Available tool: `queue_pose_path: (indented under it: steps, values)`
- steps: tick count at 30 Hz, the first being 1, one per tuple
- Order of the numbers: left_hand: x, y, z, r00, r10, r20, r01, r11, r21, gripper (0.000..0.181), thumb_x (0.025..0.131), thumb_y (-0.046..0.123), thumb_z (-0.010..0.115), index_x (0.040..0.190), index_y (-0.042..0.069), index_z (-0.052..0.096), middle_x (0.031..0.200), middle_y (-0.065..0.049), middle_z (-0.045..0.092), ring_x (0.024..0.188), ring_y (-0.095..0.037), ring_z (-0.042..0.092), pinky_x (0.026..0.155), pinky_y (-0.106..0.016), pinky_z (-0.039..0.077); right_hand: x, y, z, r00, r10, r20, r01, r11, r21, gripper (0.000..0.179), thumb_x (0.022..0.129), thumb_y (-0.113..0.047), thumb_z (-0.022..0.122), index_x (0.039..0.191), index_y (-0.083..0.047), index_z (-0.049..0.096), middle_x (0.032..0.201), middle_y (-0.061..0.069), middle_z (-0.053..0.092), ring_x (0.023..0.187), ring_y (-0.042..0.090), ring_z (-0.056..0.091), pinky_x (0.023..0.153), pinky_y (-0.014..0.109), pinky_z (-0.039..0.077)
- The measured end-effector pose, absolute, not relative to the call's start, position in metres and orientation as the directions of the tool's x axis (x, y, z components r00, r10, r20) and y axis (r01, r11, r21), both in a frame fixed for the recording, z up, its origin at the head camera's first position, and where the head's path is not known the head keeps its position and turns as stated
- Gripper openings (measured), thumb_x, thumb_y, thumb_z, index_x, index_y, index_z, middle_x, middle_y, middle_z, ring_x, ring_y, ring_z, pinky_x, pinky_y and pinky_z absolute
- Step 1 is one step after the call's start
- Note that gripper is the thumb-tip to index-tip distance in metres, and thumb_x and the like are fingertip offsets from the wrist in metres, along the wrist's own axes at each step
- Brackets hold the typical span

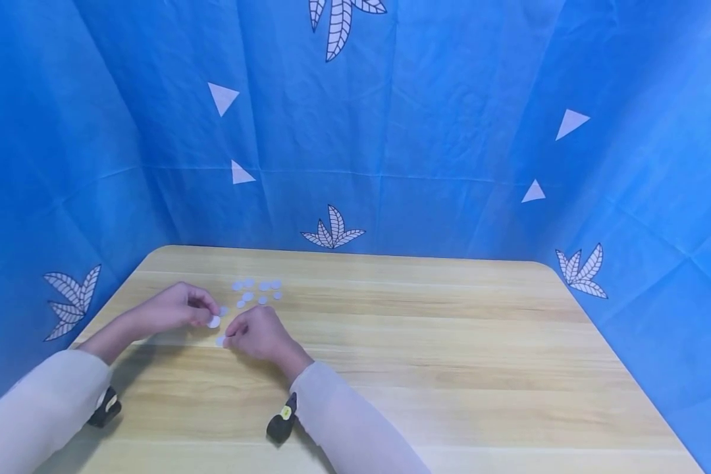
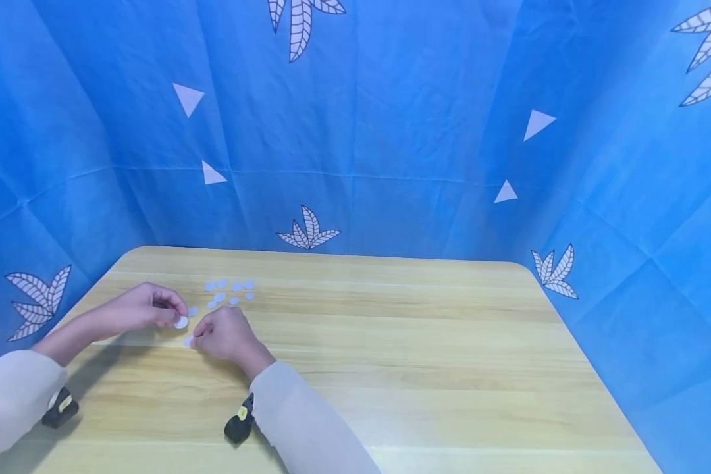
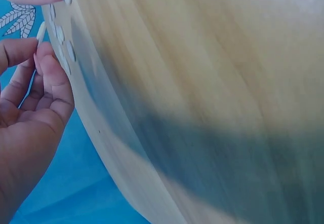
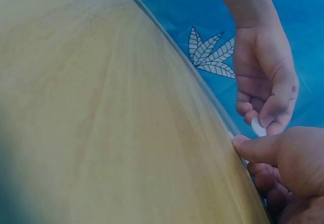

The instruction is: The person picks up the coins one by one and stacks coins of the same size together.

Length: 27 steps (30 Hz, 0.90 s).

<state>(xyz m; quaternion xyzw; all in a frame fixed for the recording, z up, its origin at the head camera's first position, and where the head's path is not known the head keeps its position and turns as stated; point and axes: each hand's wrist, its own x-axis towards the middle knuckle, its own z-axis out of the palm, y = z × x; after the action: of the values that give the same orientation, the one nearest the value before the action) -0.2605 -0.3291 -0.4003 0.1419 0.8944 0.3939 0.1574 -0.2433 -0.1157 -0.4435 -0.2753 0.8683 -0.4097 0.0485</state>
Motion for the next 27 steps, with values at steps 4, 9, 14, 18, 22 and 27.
queue_pose_path:
  steps: [4, 9, 14, 18, 22, 27]
  values:
    - [-0.257, -0.328, -0.399, -0.912, 0.372, -0.172, 0.111, 0.629, 0.769, 0.019, 0.085, 0.013, 0.065, 0.099, 0.001, 0.066, 0.092, -0.01, 0.065, 0.079, -0.02, 0.058, 0.07, -0.033, 0.051, -0.244, -0.116, -0.445, -0.843, -0.516, 0.151, -0.446, 0.513, -0.734, 0.005, 0.078, -0.02, 0.078, 0.082, -0.017, 0.076, 0.07, -0.017, 0.066, 0.06, -0.01, 0.051, 0.059, 0.009, 0.043]
    - [-0.251, -0.329, -0.397, -0.908, 0.364, -0.208, 0.05, 0.587, 0.808, 0.023, 0.086, 0.013, 0.065, 0.103, -0.002, 0.065, 0.099, -0.013, 0.066, 0.082, -0.023, 0.061, 0.072, -0.033, 0.052, -0.243, -0.116, -0.444, -0.846, -0.516, 0.137, -0.431, 0.51, -0.744, 0.007, 0.078, -0.019, 0.079, 0.083, -0.016, 0.076, 0.067, -0.016, 0.064, 0.06, -0.006, 0.053, 0.058, 0.01, 0.044]
    - [-0.248, -0.328, -0.396, -0.897, 0.377, -0.232, 0.024, 0.564, 0.825, 0.023, 0.084, 0.01, 0.066, 0.102, -0.003, 0.066, 0.096, -0.014, 0.066, 0.082, -0.025, 0.062, 0.073, -0.035, 0.053, -0.241, -0.116, -0.442, -0.846, -0.515, 0.139, -0.432, 0.508, -0.745, 0.006, 0.078, -0.018, 0.079, 0.082, -0.015, 0.076, 0.066, -0.016, 0.064, 0.058, -0.005, 0.052, 0.057, 0.011, 0.044]
    - [-0.245, -0.326, -0.399, -0.878, 0.416, -0.239, 0.035, 0.553, 0.833, 0.021, 0.084, 0.008, 0.066, 0.101, -0.004, 0.065, 0.095, -0.015, 0.066, 0.082, -0.025, 0.062, 0.072, -0.034, 0.054, -0.242, -0.116, -0.443, -0.846, -0.513, 0.143, -0.436, 0.513, -0.739, 0.005, 0.078, -0.018, 0.079, 0.082, -0.016, 0.076, 0.067, -0.016, 0.065, 0.058, -0.006, 0.051, 0.056, 0.011, 0.043]
    - [-0.243, -0.323, -0.403, -0.851, 0.459, -0.255, 0.024, 0.518, 0.855, 0.021, 0.083, 0.004, 0.066, 0.1, -0.006, 0.063, 0.096, -0.017, 0.065, 0.083, -0.026, 0.062, 0.072, -0.033, 0.054, -0.244, -0.116, -0.445, -0.849, -0.507, 0.147, -0.437, 0.518, -0.736, 0.006, 0.076, -0.019, 0.08, 0.081, -0.018, 0.076, 0.067, -0.017, 0.065, 0.058, -0.007, 0.051, 0.056, 0.01, 0.043]
    - [-0.24, -0.32, -0.405, -0.849, 0.462, -0.256, 0.027, 0.521, 0.853, 0.019, 0.081, 0.002, 0.065, 0.098, -0.007, 0.062, 0.091, -0.018, 0.065, 0.078, -0.024, 0.06, 0.069, -0.032, 0.053, -0.244, -0.117, -0.446, -0.835, -0.524, 0.169, -0.468, 0.513, -0.719, 0.007, 0.076, -0.019, 0.08, 0.083, -0.017, 0.077, 0.065, -0.017, 0.063, 0.056, -0.008, 0.049, 0.054, 0.01, 0.043]
